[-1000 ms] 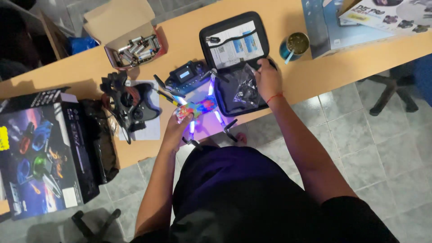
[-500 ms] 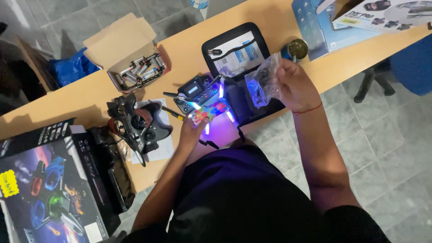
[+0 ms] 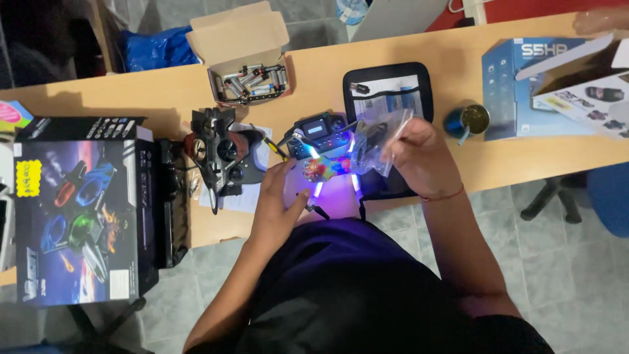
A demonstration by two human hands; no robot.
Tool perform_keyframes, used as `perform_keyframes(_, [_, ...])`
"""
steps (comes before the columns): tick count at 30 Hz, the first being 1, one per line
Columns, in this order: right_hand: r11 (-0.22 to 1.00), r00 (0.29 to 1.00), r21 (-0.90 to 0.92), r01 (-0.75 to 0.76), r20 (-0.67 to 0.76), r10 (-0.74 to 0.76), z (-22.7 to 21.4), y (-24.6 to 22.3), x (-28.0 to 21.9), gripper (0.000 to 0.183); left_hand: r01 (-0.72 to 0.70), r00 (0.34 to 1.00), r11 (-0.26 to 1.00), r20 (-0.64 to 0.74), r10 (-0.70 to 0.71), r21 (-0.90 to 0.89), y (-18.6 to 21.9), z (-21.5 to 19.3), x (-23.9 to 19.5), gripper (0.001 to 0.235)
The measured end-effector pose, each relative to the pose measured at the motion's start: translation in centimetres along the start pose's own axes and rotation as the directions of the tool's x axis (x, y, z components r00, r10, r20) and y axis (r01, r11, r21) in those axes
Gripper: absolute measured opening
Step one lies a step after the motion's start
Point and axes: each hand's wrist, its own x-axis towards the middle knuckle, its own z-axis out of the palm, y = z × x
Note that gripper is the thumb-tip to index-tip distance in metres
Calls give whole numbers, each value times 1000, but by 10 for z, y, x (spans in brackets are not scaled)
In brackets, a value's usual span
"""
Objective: Unboxing and testing a small drone and its remote controller on a desk
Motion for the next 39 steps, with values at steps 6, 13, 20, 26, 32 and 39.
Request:
perform_keyframes(6, [871, 999, -490, -5, -34, -13, 52, 19, -11, 13, 93, 993, 931, 96, -63, -353, 67, 16, 17, 32])
perform_keyframes(13, [880, 958, -390, -273, -30, 284, 47, 44, -62, 16, 448, 893, 679, 259, -368, -582, 51, 56, -13, 15])
perform_keyframes(20, [867, 955, -414, -279, -28, 294, 16, 55, -82, 21, 389, 917, 700, 177, -358, -599, 28, 106, -35, 18])
perform_keyframes(26, [751, 994, -651, -108, -72, 81, 2, 37, -90, 16, 369, 927, 757, 154, -343, -540, 45, 127, -27, 15])
perform_keyframes(32, [809, 991, -576, -115, -126, 51, -17, 30, -102, 13, 318, 946, 759, 134, -296, -568, 69, 145, -20, 12])
perform_keyframes(39, [888, 982, -417, -191, -85, 172, -45, 21, -111, 13, 296, 952, 848, 59, -302, -439, 91, 168, -18, 13])
